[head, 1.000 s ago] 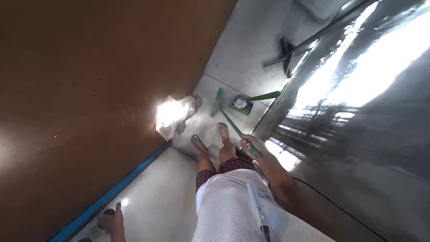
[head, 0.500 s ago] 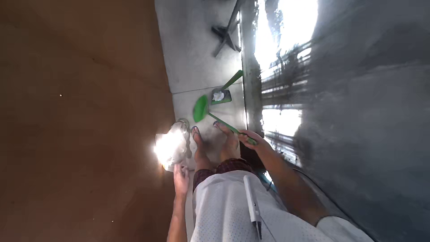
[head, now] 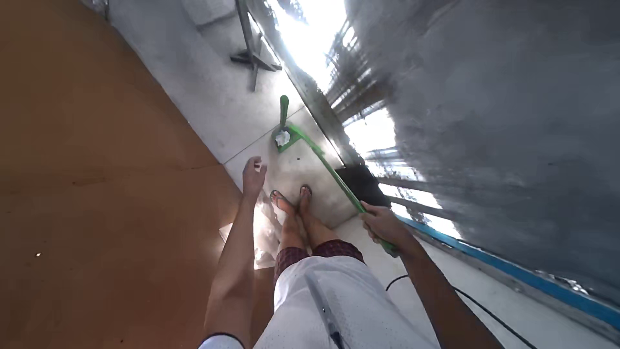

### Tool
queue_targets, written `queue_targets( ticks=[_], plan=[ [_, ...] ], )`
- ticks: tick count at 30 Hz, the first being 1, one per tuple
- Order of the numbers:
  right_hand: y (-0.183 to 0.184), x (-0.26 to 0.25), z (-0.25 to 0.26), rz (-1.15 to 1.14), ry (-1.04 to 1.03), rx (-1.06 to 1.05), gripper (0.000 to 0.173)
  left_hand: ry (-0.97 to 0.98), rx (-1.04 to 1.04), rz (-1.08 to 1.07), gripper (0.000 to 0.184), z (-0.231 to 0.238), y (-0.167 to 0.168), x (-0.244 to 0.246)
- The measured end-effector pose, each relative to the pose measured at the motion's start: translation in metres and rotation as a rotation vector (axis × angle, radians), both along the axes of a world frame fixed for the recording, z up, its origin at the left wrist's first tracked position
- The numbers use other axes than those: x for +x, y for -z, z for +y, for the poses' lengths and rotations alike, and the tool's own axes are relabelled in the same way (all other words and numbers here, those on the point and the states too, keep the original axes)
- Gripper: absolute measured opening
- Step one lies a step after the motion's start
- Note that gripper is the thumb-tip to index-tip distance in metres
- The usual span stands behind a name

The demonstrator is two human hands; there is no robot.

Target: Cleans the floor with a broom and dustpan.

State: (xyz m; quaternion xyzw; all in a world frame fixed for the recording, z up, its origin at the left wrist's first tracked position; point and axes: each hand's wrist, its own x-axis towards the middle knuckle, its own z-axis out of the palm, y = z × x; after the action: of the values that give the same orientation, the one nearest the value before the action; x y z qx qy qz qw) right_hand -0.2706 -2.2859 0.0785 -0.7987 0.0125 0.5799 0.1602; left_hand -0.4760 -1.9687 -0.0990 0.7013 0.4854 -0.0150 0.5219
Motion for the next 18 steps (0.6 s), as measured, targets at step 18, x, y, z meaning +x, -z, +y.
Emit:
queue_targets(
  ticks=[18],
  plan=[
    [0.126,-0.047,0.042,0.059,0.414,0.035,0.051,0.010,-0.081,-0.011,0.090,0.093,0.070,0.153]
  ],
)
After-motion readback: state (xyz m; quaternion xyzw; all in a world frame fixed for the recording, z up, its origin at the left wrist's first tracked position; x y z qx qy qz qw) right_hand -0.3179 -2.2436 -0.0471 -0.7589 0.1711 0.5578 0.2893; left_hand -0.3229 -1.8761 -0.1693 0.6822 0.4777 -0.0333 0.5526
